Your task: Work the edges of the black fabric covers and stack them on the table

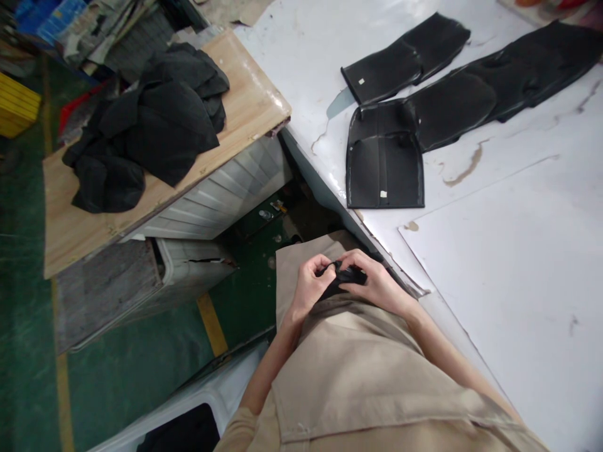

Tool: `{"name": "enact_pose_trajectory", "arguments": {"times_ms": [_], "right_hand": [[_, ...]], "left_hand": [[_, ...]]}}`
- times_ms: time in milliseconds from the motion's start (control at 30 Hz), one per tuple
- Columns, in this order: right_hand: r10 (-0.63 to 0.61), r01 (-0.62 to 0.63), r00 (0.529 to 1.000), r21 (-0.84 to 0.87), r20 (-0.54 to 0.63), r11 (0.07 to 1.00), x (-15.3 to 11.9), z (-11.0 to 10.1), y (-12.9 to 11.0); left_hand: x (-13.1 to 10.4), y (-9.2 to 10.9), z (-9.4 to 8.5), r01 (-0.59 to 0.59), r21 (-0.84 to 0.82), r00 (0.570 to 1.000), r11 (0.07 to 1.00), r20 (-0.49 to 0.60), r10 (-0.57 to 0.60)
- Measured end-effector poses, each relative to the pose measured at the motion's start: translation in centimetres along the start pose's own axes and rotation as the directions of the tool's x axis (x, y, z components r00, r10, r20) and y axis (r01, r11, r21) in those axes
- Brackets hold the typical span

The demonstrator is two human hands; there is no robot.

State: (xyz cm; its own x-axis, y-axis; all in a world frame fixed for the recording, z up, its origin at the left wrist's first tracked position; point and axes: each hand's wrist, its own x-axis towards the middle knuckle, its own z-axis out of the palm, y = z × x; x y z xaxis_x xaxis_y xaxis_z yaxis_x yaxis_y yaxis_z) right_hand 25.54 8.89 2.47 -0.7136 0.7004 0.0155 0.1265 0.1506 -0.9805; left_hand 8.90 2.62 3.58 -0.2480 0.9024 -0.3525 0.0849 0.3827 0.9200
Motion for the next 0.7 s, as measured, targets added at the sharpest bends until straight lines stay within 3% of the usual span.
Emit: {"name": "enact_pose_trajectory", "arguments": {"times_ms": [167, 467, 700], "right_hand": [[0.023, -0.021, 0.998, 0.038, -0.058, 0.999, 0.1, 0.8, 0.1], [0.217, -0.188, 0.964, 0.182, -0.156, 0.965, 0.6, 1.4, 0.8], [0.23, -0.188, 0.96, 0.238, -0.16, 0.953, 0.7, 1.3, 1.0]], "left_hand": [[0.1, -0.1, -0.2, -0.018, 0.01, 1.0, 1.0, 0.025, 0.018], [-0.1, 0.3, -1.0, -0.054, -0.032, 0.989, 0.998, 0.136, 0.058], [-0.2, 0.1, -1.4, -0.074, 0.048, 0.984, 0.996, 0.164, 0.065]]}}
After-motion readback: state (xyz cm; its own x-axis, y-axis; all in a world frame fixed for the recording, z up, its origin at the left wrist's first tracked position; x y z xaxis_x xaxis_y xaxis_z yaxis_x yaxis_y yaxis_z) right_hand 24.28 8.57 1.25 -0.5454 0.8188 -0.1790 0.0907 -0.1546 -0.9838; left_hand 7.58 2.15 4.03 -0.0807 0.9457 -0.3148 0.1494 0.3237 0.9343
